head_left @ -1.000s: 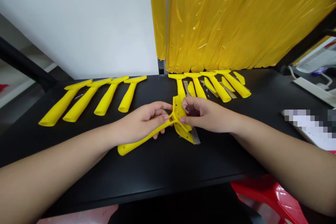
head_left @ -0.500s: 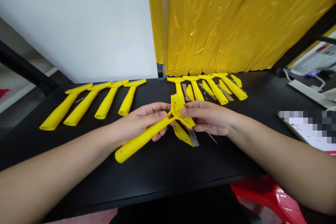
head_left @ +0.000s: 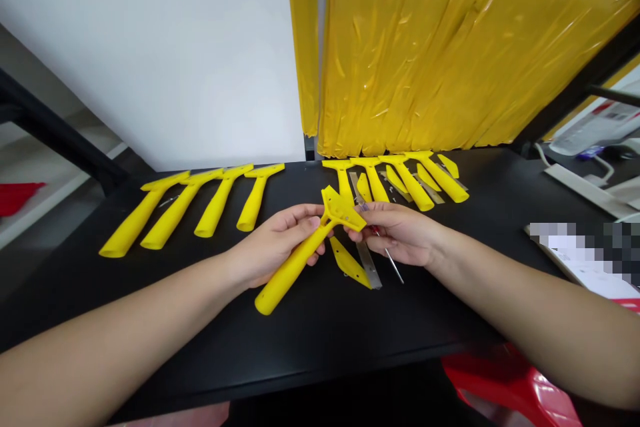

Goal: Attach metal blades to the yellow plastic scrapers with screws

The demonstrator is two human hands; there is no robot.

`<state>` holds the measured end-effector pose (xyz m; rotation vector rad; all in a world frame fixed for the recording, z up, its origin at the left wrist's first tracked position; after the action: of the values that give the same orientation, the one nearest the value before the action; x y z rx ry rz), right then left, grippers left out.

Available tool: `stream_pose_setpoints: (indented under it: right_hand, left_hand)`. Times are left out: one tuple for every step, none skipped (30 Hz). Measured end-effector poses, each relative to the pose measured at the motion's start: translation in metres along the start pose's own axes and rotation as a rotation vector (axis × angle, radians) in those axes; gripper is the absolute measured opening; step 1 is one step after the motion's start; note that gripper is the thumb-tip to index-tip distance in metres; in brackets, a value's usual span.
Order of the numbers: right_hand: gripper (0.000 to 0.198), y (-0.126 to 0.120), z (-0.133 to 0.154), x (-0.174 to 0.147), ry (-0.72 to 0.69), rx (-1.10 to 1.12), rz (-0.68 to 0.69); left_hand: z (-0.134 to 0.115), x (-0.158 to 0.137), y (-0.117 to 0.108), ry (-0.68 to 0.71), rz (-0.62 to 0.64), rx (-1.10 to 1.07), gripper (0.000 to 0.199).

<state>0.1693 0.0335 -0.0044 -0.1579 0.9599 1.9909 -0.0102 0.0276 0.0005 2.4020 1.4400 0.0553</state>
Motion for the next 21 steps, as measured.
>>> stream_pose_setpoints:
  right_hand:
    - [0.005,0.000,0.000,0.000,0.000,0.000,0.006]
    - [0.006,0.001,0.000,0.000,0.002,-0.002,0.011]
    - [0.006,0.001,0.000,0.000,0.007,-0.005,0.015]
    - [0.006,0.002,-0.001,-0.001,0.012,-0.007,0.018]
    - [0.005,0.003,-0.001,-0.002,0.019,-0.006,0.022]
    - [0.006,0.004,-0.001,-0.002,0.025,-0.003,0.027]
    - [0.008,0.005,-0.002,-0.003,0.030,0.001,0.032]
    - [0.010,0.007,-0.002,-0.004,0.029,0.003,0.037]
    - [0.011,0.008,-0.002,-0.005,0.023,0.003,0.039]
    - [0.011,0.010,-0.002,-0.006,0.015,-0.002,0.040]
    - [0.011,0.010,-0.002,-0.006,0.006,-0.008,0.040]
    - [0.011,0.011,-0.002,-0.006,-0.002,-0.013,0.040]
    - [0.009,0.011,-0.002,-0.005,-0.010,-0.016,0.040]
    - [0.008,0.011,-0.001,-0.005,-0.019,-0.017,0.040]
    - [0.007,0.011,-0.001,-0.004,-0.028,-0.015,0.038]
    - [0.007,0.010,0.000,-0.003,-0.040,-0.013,0.032]
    - [0.008,0.009,0.000,-0.003,-0.049,-0.008,0.023]
    - [0.010,0.009,0.000,-0.003,-0.055,-0.001,0.014]
    - [0.012,0.009,-0.001,-0.003,-0.054,0.008,0.006]
    - [0.013,0.009,-0.001,-0.003,-0.048,0.019,0.002]
    - [0.014,0.010,-0.002,-0.003,-0.043,0.029,0.001]
  left_hand:
    - [0.000,0.000,0.000,0.005,0.001,-0.003,0.030]
    - [0.000,0.000,0.001,0.011,0.000,-0.006,0.032]
    - [0.000,0.000,0.001,0.017,-0.004,-0.007,0.033]
    - [0.000,-0.001,0.001,0.020,-0.008,-0.008,0.034]
    - [0.000,-0.001,0.002,0.020,-0.012,-0.010,0.035]
    - [0.000,-0.001,0.002,0.015,-0.012,-0.013,0.036]
    - [0.000,-0.002,0.003,0.007,-0.008,-0.018,0.037]
    - [0.000,-0.002,0.004,-0.002,-0.003,-0.025,0.038]
    - [0.001,-0.003,0.005,-0.010,0.002,-0.034,0.038]
    - [0.001,-0.003,0.006,-0.014,0.005,-0.043,0.038]
    - [0.002,-0.003,0.007,-0.017,0.006,-0.049,0.038]
    - [0.002,-0.004,0.007,-0.021,0.007,-0.052,0.038]
    - [0.003,-0.004,0.008,-0.024,0.006,-0.055,0.037]
    - [0.003,-0.004,0.008,-0.026,0.004,-0.057,0.037]
    - [0.004,-0.004,0.009,-0.027,0.002,-0.058,0.037]
    - [0.004,-0.003,0.009,-0.026,-0.001,-0.057,0.037]
    - [0.004,-0.003,0.010,-0.025,-0.005,-0.056,0.037]
    - [0.004,-0.003,0.010,-0.024,-0.009,-0.054,0.037]
    - [0.003,-0.003,0.011,-0.024,-0.012,-0.050,0.037]
    - [0.003,-0.004,0.012,-0.025,-0.011,-0.044,0.037]
    - [0.002,-0.004,0.013,-0.025,-0.006,-0.038,0.037]
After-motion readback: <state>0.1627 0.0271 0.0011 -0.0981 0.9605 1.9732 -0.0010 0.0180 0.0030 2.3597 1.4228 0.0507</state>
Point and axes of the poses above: each hand's wrist, its own x-axis towards the middle knuckle, its own y-axis out of the palm, z = x × y, the point moved 6 cm from there along x, towards the middle knuckle, and after that the axes turned 7 degrees about y, right-handed, at the moved point
